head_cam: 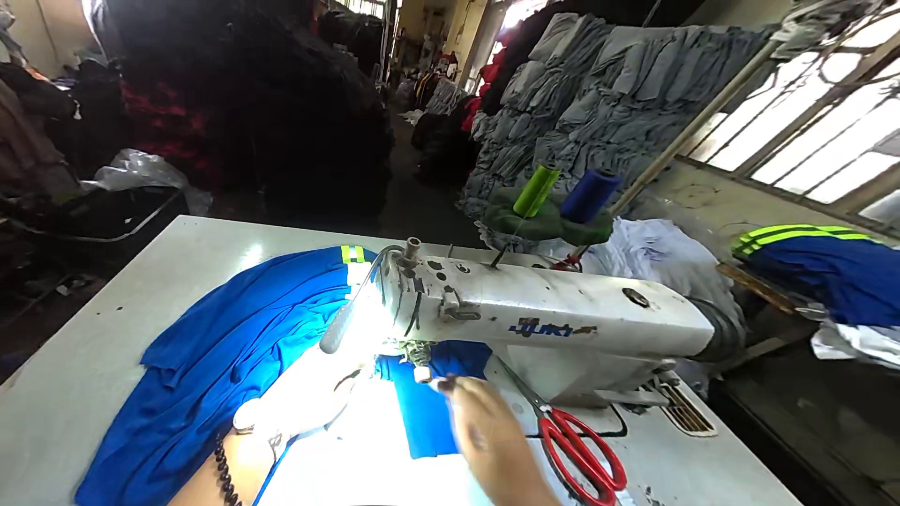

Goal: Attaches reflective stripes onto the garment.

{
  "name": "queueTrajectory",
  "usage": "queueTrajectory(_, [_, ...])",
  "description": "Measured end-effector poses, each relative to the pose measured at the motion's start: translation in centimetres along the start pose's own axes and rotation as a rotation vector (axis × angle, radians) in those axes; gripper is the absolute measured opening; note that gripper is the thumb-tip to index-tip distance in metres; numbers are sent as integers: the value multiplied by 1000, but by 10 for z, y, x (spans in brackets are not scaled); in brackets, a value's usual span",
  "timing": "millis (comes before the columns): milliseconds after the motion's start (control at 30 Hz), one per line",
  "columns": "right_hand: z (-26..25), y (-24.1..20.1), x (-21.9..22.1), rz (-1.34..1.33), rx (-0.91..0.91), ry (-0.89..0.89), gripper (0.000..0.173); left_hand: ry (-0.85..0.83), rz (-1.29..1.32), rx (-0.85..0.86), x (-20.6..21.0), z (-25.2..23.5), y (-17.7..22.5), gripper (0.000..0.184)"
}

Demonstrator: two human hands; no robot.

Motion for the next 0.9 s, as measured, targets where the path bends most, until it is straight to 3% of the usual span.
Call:
queueTrajectory(133, [-5, 82, -127, 332, 55, 237, 27, -89, 2, -46, -13, 4, 12, 45])
queueTrajectory(233, [-28, 181, -193, 437, 356, 186, 42, -35, 5, -28, -2, 0, 6, 45])
queueTrajectory(333, [-45, 248, -213, 276, 858, -89, 54, -27, 21, -44, -2, 2, 7, 44])
queueTrajectory(400, [-34, 271, -204, 273, 974, -219, 57, -30, 7, -44, -3, 2, 8, 45])
queueTrajectory(433, [-23, 272, -200, 282, 960, -182, 57, -31, -1, -40, -3, 1, 9, 45])
queueTrajectory(600, [47, 257, -173, 193, 806, 291, 57, -48, -6, -74, -5, 1, 12, 46])
queueTrajectory(667, [67, 246, -166, 218, 803, 330, 54, -46, -22, -73, -5, 2, 11, 46])
queueTrajectory(733, [74, 216, -162, 314, 671, 356, 50, -34, -30, -54, -11, 1, 16, 45])
queueTrajectory(833, [49, 110, -127, 191, 391, 174, 36, 126, -112, 43, -14, -7, 15, 40])
queueTrajectory(900, [36, 47, -78, -111, 287, -186, 31, 185, -135, 85, -9, -17, 11, 35])
Point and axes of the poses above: each hand's wrist, its own z-axis away from the middle knuckle, its own x-axis out of the palm, y = z × x, the point moved 1 cm from there along -z, towards the middle knuckle, and after that the axes turned 14 degrees about -x, right-handed, at the moved point
